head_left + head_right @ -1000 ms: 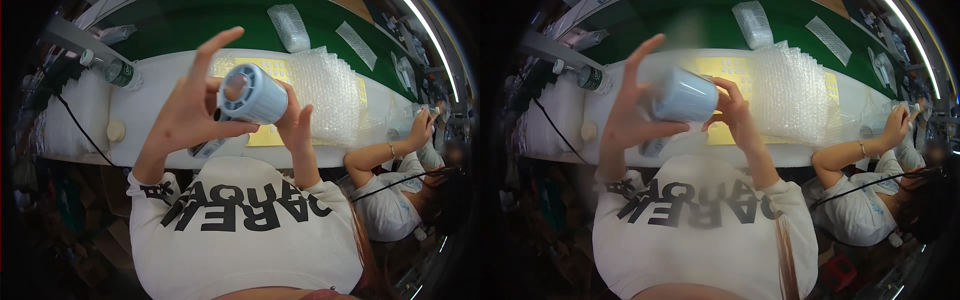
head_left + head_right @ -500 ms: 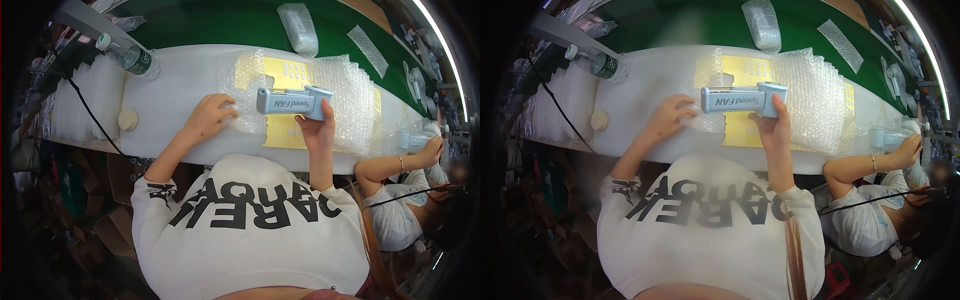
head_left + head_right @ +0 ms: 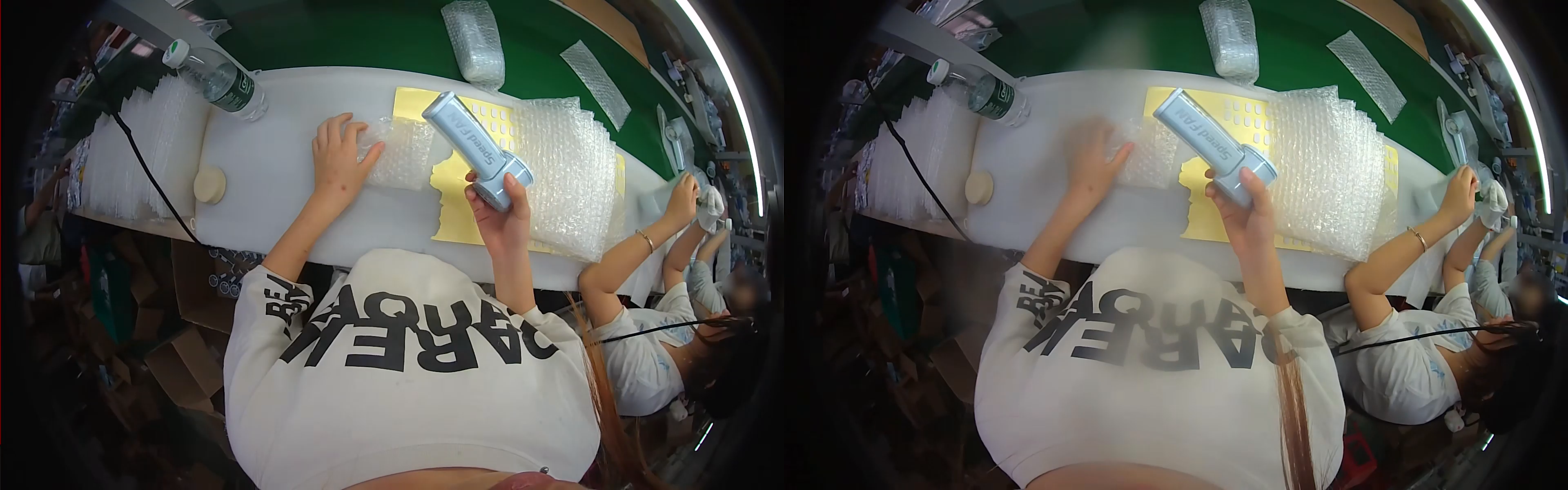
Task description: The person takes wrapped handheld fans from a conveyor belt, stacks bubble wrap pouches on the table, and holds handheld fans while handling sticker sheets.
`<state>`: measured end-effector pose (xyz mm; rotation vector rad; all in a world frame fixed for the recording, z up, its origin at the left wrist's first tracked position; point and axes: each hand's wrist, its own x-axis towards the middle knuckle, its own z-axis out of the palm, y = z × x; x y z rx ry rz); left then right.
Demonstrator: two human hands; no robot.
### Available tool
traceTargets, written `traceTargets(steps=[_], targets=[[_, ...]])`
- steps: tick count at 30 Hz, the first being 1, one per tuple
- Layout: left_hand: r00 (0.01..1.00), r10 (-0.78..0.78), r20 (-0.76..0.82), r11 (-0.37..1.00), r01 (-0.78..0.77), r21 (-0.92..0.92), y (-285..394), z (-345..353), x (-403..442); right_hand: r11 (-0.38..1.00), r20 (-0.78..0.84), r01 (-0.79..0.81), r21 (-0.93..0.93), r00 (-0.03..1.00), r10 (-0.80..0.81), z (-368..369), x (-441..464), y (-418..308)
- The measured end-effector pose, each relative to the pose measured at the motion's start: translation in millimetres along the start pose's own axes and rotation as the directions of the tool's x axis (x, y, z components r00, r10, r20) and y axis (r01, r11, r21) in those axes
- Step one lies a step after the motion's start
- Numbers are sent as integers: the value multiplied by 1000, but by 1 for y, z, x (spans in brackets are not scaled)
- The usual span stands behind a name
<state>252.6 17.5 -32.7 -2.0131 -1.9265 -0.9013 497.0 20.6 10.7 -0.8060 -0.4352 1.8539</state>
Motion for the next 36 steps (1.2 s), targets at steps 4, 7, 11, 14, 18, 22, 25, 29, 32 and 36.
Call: traceTargets(steps=[4,7,11,14,18,22,25,29,32,36], targets=[[979,-136,152,914,183,-362,-9,-11,0,938,77,101,-331,994,-80,8,5,10],[668,-225,709,-20,724,-689,-4,-31,3,630,69,175,-757,980,-189,7,6,19],[574,-155,804,-637,564,-525,4,-36,2,719,-14,47,-694,997,-78,2,7,14],[584,-183,791,-737,451,-504,23,-40,4,788,-46,1,-616,998,-37,4,5,13],[685,-372,627,-520,406,-752,55,-43,15,892,-47,0,-452,999,-24,12,-1,14],[663,-384,642,-698,246,-672,69,-39,29,889,-2,143,-434,987,-160,23,-5,22],[691,-277,668,-752,277,-598,75,-52,37,797,79,328,-508,939,-335,29,-6,29],[712,-152,686,-819,297,-490,77,-52,38,634,178,474,-611,863,-473,29,-4,21],[709,-142,691,-905,190,-381,66,-42,28,548,192,402,-734,896,-401,29,0,6],[685,-253,683,-811,234,-536,61,-32,18,584,167,373,-721,911,-376,30,0,-2]])
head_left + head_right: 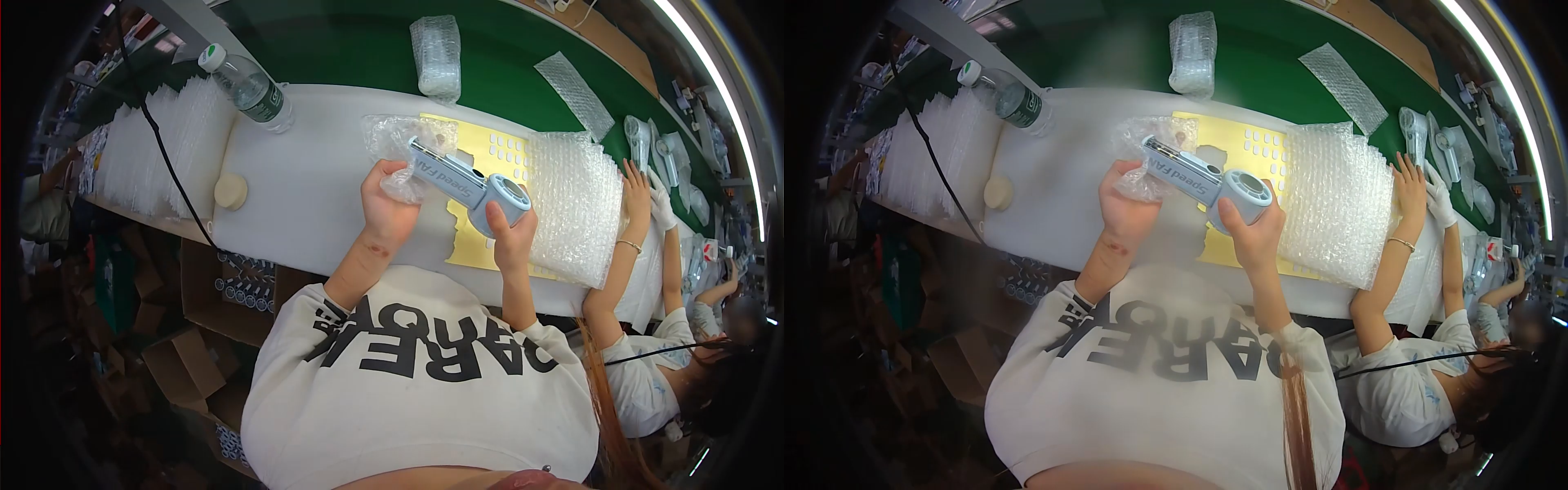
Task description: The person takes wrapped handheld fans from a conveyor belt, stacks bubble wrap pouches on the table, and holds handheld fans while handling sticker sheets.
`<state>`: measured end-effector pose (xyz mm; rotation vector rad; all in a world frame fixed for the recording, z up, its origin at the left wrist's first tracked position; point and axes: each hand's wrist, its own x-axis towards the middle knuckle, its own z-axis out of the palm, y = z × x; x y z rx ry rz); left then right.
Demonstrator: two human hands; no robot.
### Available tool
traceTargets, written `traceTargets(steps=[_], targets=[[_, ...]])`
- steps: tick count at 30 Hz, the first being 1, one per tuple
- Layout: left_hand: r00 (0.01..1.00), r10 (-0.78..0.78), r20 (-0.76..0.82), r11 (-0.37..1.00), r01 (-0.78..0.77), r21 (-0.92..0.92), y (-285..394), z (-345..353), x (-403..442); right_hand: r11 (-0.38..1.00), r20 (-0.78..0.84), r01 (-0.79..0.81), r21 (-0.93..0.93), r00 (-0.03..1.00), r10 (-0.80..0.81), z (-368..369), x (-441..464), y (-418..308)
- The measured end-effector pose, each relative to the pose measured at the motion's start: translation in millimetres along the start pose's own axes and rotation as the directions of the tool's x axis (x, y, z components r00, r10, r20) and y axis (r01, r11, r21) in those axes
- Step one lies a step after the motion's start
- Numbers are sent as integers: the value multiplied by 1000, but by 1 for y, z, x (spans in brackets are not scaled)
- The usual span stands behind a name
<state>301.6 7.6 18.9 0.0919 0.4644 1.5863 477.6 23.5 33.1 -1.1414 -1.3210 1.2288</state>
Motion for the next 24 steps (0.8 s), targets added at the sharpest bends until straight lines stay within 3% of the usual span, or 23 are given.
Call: traceTargets(steps=[2,6,11,16,19,20,22,23,24], targets=[[999,35,-25,997,-34,64,-2,3,-2,1000,5,-17,9,1000,17,-1,-2,0],[962,274,-10,962,-274,6,-6,31,-2,999,37,32,15,999,-32,4,-4,2],[950,293,-108,955,-295,-7,3,31,7,986,241,96,-134,968,-61,2,-4,7],[963,182,-200,978,-199,-67,4,16,12,995,154,43,-88,988,-29,-7,8,-4],[979,134,-155,986,-148,-76,1,10,13,971,-26,215,108,977,-213,-16,23,-23],[985,110,-134,989,-121,-79,-1,9,12,916,-80,161,368,987,-142,-21,25,-28],[990,84,-110,992,-94,-82,-4,12,9,653,21,170,738,962,-273,-35,35,-42],[989,145,-5,987,-144,73,-3,18,5,492,113,169,854,863,-492,-38,43,-50],[976,189,106,953,-208,218,-2,25,1,437,9,289,851,826,-564,-37,46,-46]])
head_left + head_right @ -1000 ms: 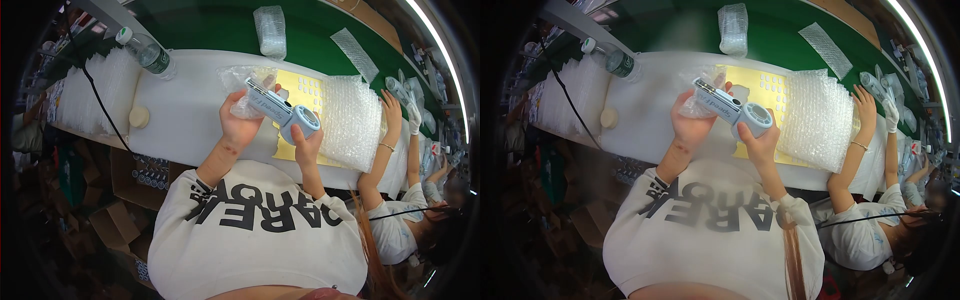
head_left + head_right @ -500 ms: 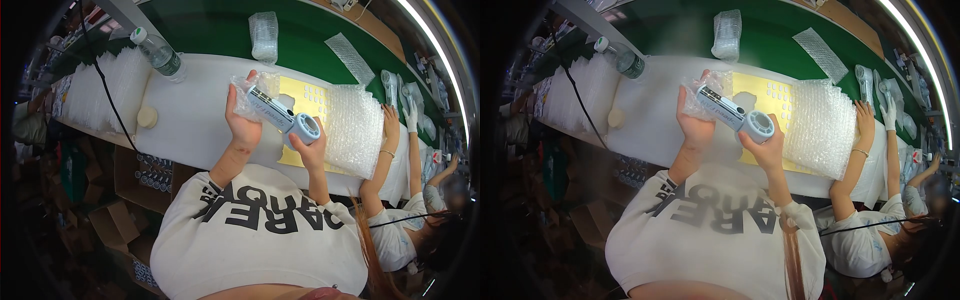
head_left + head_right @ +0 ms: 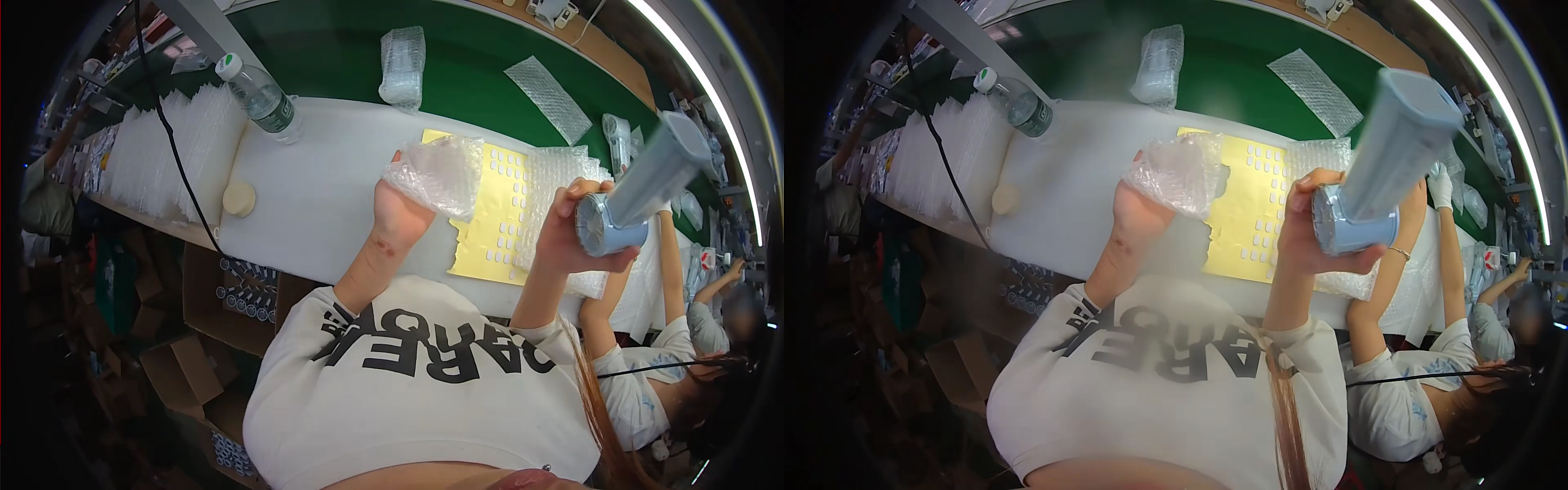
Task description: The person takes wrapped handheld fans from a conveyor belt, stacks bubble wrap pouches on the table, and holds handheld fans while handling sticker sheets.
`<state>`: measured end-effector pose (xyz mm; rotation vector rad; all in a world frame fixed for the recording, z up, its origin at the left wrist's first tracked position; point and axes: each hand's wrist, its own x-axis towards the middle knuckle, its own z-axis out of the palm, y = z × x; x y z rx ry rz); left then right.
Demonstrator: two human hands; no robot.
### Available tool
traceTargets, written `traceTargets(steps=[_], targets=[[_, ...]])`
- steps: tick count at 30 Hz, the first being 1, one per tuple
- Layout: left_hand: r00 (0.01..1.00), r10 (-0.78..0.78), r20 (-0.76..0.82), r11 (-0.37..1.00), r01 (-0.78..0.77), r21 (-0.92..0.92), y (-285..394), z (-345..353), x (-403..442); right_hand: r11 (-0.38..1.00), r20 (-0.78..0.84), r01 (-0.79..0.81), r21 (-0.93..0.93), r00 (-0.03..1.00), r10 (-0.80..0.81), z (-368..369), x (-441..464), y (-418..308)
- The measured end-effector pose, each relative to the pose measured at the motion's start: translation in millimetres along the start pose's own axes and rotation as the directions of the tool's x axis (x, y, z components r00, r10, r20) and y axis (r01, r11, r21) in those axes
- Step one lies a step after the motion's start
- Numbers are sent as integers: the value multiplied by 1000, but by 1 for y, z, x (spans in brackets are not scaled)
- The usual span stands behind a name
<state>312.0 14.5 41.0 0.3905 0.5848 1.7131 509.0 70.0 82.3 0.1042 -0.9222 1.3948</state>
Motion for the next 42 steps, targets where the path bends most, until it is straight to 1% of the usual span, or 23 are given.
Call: traceTargets(steps=[1,3,6,9,11,13,15,17,19,20,21,22,24,27,28,31,32,34,37,38,40,41,42], targets=[[993,50,105,987,-66,148,3,6,-5,979,-255,-94,-183,966,45,-9,-25,16],[966,89,243,946,-158,281,6,11,-7,680,-304,-310,-664,943,132,-7,-65,39],[990,-141,-22,948,129,-293,5,3,-8,519,-321,-427,-740,903,286,1,-70,51],[962,-264,-74,854,197,-481,0,-7,-11,664,-383,-408,-626,903,194,10,-45,35],[976,-217,-1,859,191,-475,5,-12,3,909,-387,-223,-353,919,75,14,-22,24],[983,-177,38,859,173,-482,7,-8,7,989,-265,44,-143,961,-81,36,7,1],[988,-104,113,902,141,-407,14,12,5,989,-165,139,-58,975,-147,39,1,1],[981,-42,187,940,102,-325,21,23,1,765,-107,-164,-623,986,125,19,-52,34],[989,-21,144,937,70,-343,27,12,2,175,-190,-267,-948,912,363,5,-80,59],[995,-24,99,933,58,-355,29,2,0,250,-305,-410,-877,879,367,10,-78,59],[997,-7,74,932,34,-361,34,-4,9,261,-284,-388,-884,889,359,10,-58,60],[999,0,33,930,12,-367,34,-9,11,478,-319,-373,-795,928,194,10,-36,58],[999,-44,-14,940,37,-341,26,-22,-6,807,-524,-261,-529,849,-69,21,-21,34],[997,-72,29,959,77,-273,27,-20,12,748,-247,103,-656,907,-342,41,21,-5],[997,-65,31,958,71,-278,26,-17,16,801,-191,158,-577,928,-320,39,15,1],[975,-187,-116,947,147,-286,30,21,19,503,-152,-217,-836,974,167,14,-61,43],[961,-226,-162,942,173,-288,31,25,21,95,-257,-326,-941,866,429,21,-77,48],[968,-238,-85,922,197,-332,31,9,30,272,-306,-417,-867,877,370,17,-72,43],[952,-298,73,833,296,-467,20,-30,20,321,-76,-99,-942,994,82,19,-47,8],[952,-299,70,835,296,-465,19,-33,20,468,-52,4,-884,993,-106,22,-37,5],[962,-220,163,873,268,-407,16,-32,26,580,-36,151,-800,954,-298,30,-20,1],[961,-183,207,889,251,-383,13,-30,27,713,-45,143,-686,970,-237,34,-18,-3],[957,-146,249,904,231,-360,12,-28,27,611,30,118,-783,988,-152,26,-29,3]])
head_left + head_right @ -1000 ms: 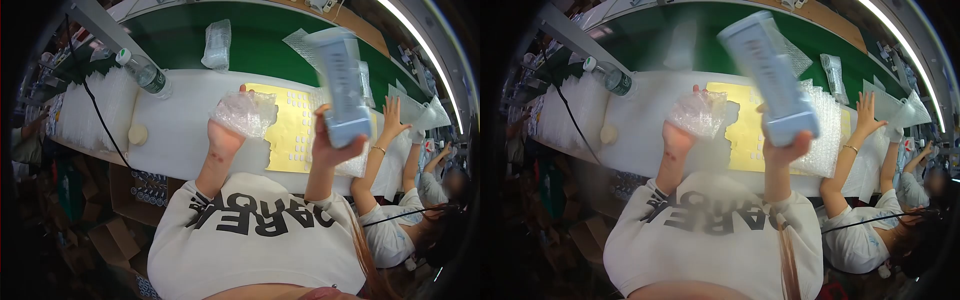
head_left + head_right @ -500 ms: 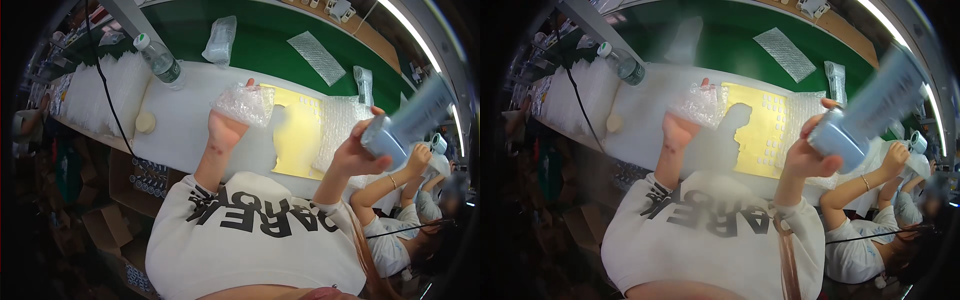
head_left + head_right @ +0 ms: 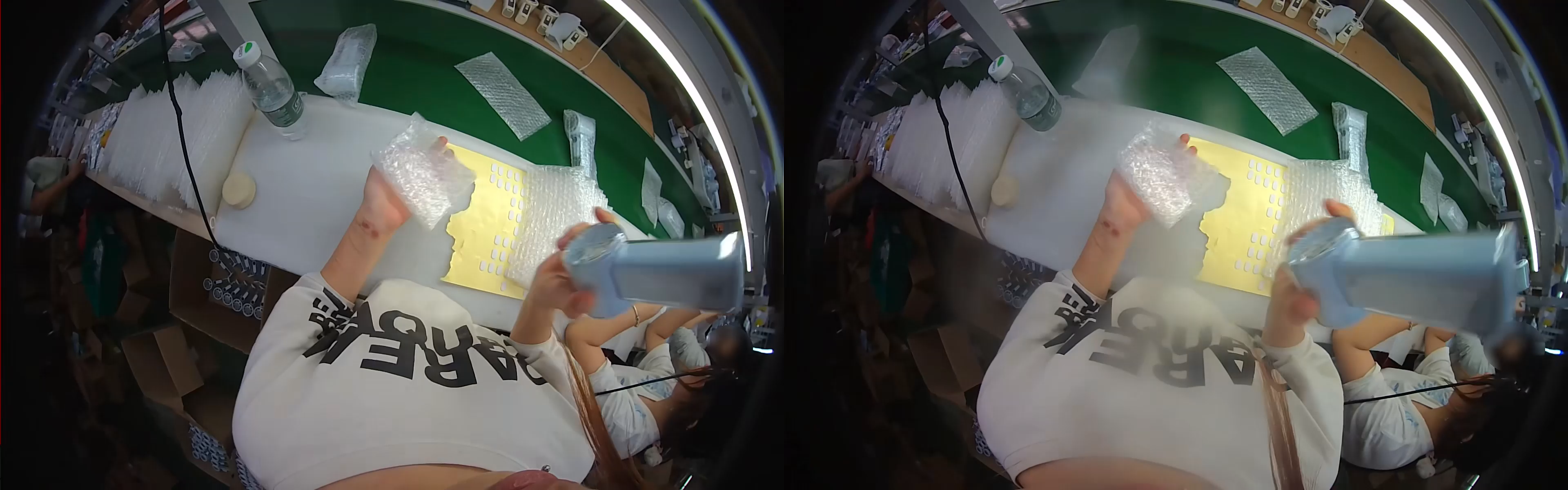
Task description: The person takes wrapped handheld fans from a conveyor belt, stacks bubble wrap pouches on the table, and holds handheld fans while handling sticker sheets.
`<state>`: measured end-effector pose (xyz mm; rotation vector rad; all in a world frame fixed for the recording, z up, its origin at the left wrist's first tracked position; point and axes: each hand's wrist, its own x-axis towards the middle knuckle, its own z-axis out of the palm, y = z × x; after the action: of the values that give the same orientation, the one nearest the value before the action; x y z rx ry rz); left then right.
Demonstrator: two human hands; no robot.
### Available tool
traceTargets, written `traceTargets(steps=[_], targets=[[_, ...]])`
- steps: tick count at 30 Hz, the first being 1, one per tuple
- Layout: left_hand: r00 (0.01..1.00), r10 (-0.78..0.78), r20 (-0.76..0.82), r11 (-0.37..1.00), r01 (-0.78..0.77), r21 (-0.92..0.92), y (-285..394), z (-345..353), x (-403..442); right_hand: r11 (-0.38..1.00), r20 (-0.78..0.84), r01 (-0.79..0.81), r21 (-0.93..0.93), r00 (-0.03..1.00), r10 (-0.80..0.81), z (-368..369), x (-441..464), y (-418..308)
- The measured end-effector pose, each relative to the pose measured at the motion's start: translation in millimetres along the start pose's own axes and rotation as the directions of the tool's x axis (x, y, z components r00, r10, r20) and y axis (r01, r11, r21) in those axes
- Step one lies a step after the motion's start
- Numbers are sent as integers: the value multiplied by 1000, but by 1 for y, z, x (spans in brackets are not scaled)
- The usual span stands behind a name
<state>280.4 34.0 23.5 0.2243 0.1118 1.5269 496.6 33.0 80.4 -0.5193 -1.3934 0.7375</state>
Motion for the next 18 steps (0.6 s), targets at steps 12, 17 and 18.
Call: traceTargets(steps=[12,17,18], targets=[[975,-106,-195,984,75,-164,6,-7,5,976,-103,134,-173,983,-153,-32,5,1],[953,-45,-299,996,21,-82,-3,-4,2,731,349,-155,-665,800,488,3,-16,-4],[937,-64,-344,995,34,-92,-5,3,1,732,343,-159,-663,804,486,3,-18,-2]])
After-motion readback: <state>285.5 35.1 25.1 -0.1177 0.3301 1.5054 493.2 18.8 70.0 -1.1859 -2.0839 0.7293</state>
